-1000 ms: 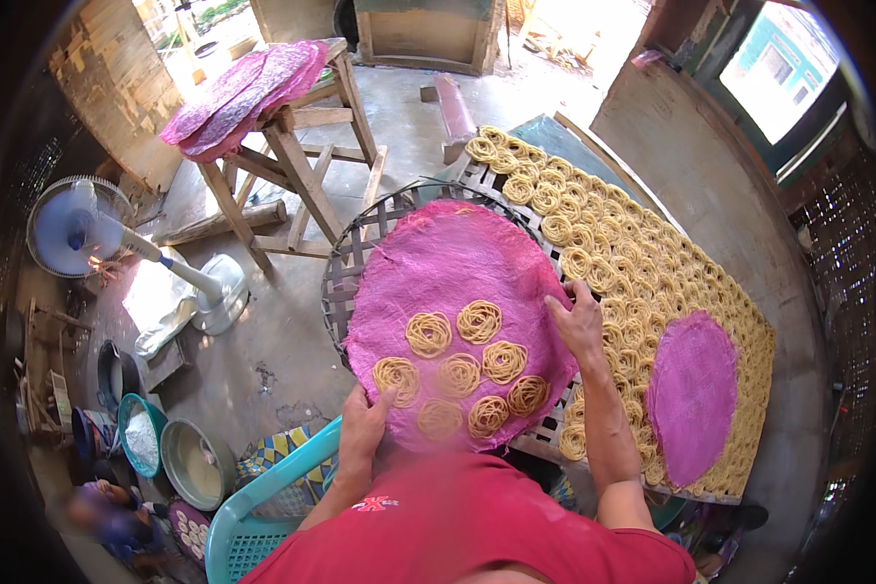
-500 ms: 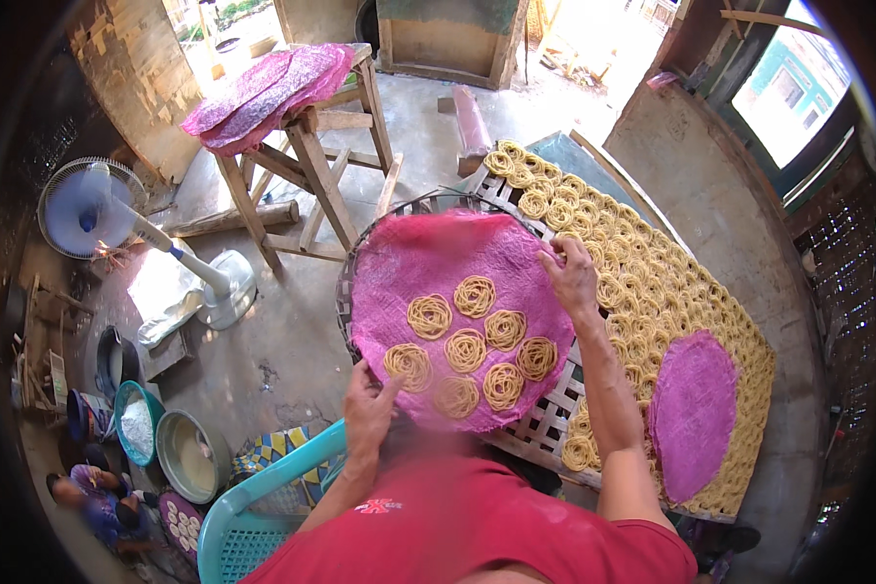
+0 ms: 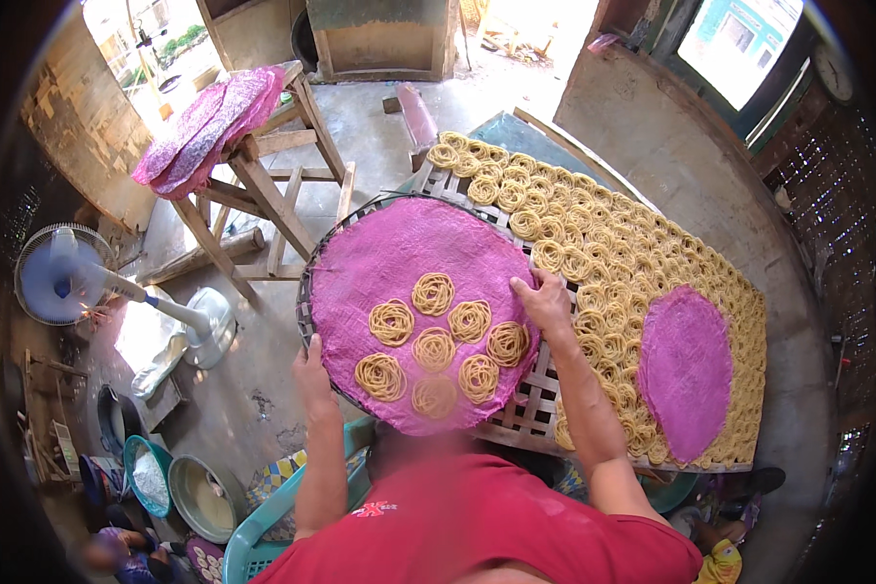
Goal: The person repeatedly picks up small bundles of yellow noodles from a large drying rack and places them onto a round purple mat, arranging them in neat circular piles. The person continues this process, filling the mat with multiple noodle bundles before moving the mat aside and lifting the drying rack.
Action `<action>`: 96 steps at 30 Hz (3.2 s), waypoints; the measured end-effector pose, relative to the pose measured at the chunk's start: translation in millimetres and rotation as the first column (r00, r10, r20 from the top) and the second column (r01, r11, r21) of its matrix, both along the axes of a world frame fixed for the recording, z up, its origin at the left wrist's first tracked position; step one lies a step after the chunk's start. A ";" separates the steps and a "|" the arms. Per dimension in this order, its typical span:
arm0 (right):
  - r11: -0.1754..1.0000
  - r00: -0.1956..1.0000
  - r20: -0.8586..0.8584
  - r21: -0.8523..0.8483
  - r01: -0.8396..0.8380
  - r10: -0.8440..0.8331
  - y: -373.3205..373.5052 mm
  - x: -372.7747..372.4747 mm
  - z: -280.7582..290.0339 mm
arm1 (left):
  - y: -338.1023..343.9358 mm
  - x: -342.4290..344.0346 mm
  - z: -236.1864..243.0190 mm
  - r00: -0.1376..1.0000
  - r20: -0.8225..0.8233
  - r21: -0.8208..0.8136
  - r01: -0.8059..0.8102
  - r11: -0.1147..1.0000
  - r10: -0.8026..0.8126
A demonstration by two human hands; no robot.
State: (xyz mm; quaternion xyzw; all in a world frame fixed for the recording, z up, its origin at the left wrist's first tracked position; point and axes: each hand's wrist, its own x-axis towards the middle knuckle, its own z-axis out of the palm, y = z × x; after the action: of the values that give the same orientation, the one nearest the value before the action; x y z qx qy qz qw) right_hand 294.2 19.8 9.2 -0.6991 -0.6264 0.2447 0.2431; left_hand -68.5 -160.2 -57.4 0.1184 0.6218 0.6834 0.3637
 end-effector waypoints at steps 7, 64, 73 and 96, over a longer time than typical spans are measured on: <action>0.956 0.908 -0.383 -0.160 -0.245 0.168 29.6 -27.7 5.9 | -61.7 26.3 33.6 0.938 -0.107 -0.027 -0.333 0.942 0.329; 0.944 0.969 -0.020 0.232 -0.234 0.245 -59.2 52.8 20.2 | 34.1 113.8 90.9 0.360 -0.720 -0.357 0.542 0.761 -0.594; 0.794 0.553 -0.826 -0.408 -0.450 -0.111 -119.9 -5.1 16.2 | 9.4 188.9 109.6 0.373 -0.732 -0.185 0.697 0.693 -0.570; 0.963 0.996 0.004 0.253 -0.090 0.092 17.8 55.8 -14.3 | 9.5 151.7 81.4 -0.058 -0.832 -0.461 0.624 0.631 -0.551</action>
State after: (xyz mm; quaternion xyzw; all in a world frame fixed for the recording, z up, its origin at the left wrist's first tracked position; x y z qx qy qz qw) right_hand 350.0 37.6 -5.1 -0.6318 -0.6829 0.1765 0.3214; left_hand 83.3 -150.8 24.0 0.7607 0.5679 0.2624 0.1731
